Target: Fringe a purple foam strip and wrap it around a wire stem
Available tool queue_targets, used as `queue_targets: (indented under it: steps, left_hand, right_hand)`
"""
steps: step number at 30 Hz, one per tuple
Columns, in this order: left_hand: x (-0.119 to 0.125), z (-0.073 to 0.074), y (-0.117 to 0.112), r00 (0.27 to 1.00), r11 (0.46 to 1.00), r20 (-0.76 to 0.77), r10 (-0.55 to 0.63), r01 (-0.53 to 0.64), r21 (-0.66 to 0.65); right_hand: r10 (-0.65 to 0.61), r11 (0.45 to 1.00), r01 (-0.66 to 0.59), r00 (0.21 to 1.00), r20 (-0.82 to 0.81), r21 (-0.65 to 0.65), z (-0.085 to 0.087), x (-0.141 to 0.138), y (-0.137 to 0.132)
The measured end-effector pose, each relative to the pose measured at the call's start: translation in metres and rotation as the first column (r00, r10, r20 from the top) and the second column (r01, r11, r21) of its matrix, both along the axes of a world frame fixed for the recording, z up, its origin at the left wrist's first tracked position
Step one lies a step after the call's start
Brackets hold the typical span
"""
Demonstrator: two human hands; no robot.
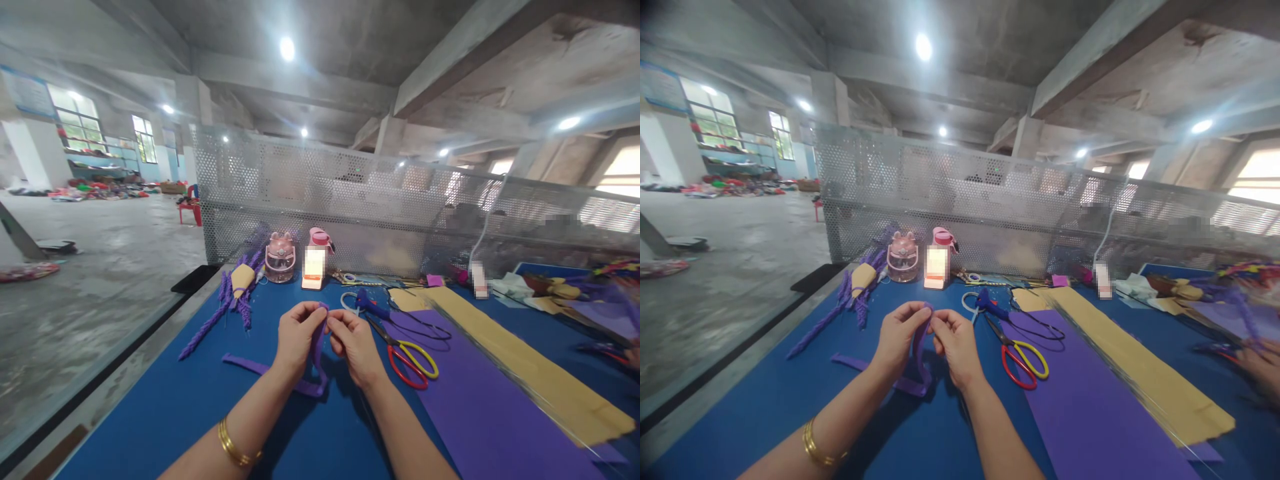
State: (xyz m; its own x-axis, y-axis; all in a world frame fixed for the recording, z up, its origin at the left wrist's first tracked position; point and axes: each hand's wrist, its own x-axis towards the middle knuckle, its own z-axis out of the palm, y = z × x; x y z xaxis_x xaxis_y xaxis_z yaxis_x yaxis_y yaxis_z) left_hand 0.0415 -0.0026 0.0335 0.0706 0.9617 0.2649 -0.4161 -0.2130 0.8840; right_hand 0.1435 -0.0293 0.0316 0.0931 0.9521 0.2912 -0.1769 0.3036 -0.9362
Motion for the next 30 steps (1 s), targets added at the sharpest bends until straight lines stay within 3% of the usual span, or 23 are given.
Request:
queue_targets:
  steps: [9, 18, 21, 24, 27, 30]
  left_hand:
    - [0.002, -0.002, 0.0, 0.996, 0.998, 0.071, -0.049, 0.051, -0.031]
    - [0.006, -0.004, -0.002, 0.982, 0.983, 0.05, -0.182, 0.181, 0.027]
    - [0.003, -0.008, -0.007, 0.948, 0.947, -0.043, -0.314, 0.316, 0.057]
    - [-0.008, -0.014, -0.014, 0.856, 0.883, -0.255, -0.45, 0.468, 0.012]
    - [-0.028, -0.017, -0.021, 0.715, 0.844, -0.513, -0.474, 0.535, -0.035]
    - [-0.05, -0.012, -0.029, 0.691, 0.874, -0.603, -0.399, 0.486, -0.02]
  right_hand:
    - [-0.063, 0.997, 0.06, 0.995, 0.079, 0.037, 0.0, 0.0, 0.0]
    - [-0.138, 0.989, 0.141, 0.989, -0.049, 0.043, 0.002, 0.006, 0.004]
    - [-0.156, 0.986, 0.161, 0.983, -0.093, 0.048, 0.003, 0.014, 0.006]
    - [-0.176, 0.982, 0.184, 0.974, -0.14, 0.042, 0.005, 0.021, 0.007]
    - [-0.19, 0.978, 0.202, 0.964, -0.188, 0.043, 0.008, 0.024, 0.007]
    - [-0.19, 0.977, 0.207, 0.954, -0.231, 0.048, 0.008, 0.023, 0.006]
